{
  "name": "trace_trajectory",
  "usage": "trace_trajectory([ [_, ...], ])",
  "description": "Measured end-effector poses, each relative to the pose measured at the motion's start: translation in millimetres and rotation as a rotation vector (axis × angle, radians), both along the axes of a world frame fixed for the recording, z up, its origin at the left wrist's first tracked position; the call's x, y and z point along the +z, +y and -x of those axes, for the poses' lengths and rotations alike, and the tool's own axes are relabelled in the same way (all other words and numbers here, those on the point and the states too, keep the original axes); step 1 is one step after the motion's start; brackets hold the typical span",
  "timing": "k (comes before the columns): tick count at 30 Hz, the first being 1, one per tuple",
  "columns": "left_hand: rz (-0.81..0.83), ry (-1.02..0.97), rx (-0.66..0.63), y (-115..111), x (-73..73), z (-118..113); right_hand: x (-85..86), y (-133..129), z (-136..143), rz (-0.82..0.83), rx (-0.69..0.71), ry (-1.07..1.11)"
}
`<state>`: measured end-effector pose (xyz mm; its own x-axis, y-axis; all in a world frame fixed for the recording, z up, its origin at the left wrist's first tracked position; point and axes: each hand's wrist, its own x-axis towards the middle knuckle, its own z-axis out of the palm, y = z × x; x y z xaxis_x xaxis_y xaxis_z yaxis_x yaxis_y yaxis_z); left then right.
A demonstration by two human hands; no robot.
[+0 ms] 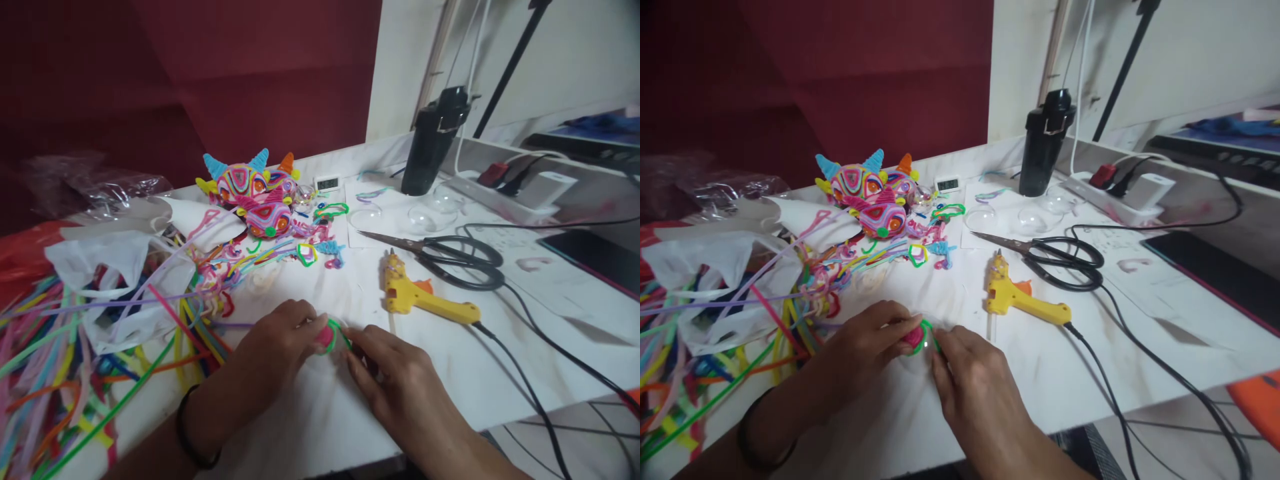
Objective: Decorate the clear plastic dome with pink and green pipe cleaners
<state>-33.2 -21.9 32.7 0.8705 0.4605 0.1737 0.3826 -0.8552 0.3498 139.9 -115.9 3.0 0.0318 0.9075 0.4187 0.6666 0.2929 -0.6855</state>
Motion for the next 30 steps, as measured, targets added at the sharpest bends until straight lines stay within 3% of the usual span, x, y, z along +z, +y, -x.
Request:
trace_trajectory([
  [9,-0.044,-0.025,0.006,0.2,-7.9,1.6,-6.8,-3.4,3.6,-0.077,0.008,-0.183],
  [14,-0.057,-0.009,0.033,-1.0,-5.3,0.5,1.9,-4.0,-4.2,-0.057,0.076,-0.233],
  [17,-0.068,-0.001,0.046,-2.2,-2.5,0.3,7.4,-0.5,-29.3,-0.088,0.052,-0.341],
  [19,-0.073,-0.013,0.044,-3.1,-2.1,0.3,7.2,5.6,-54.1,-0.170,-0.062,-0.554],
  [22,-0.066,-0.032,0.049,-4.3,-3.8,0.1,0.5,17.8,-92.6,-0.021,-0.129,-0.788],
  [26,-0.059,-0.058,0.063,-3.5,-7.5,-2.8,-10.3,31.1,-127.7,-0.016,0.057,-0.736],
  [30,-0.044,-0.078,0.069,4.1,-7.9,-10.4,-9.6,41.0,-143.0,-0.026,0.192,-0.617],
])
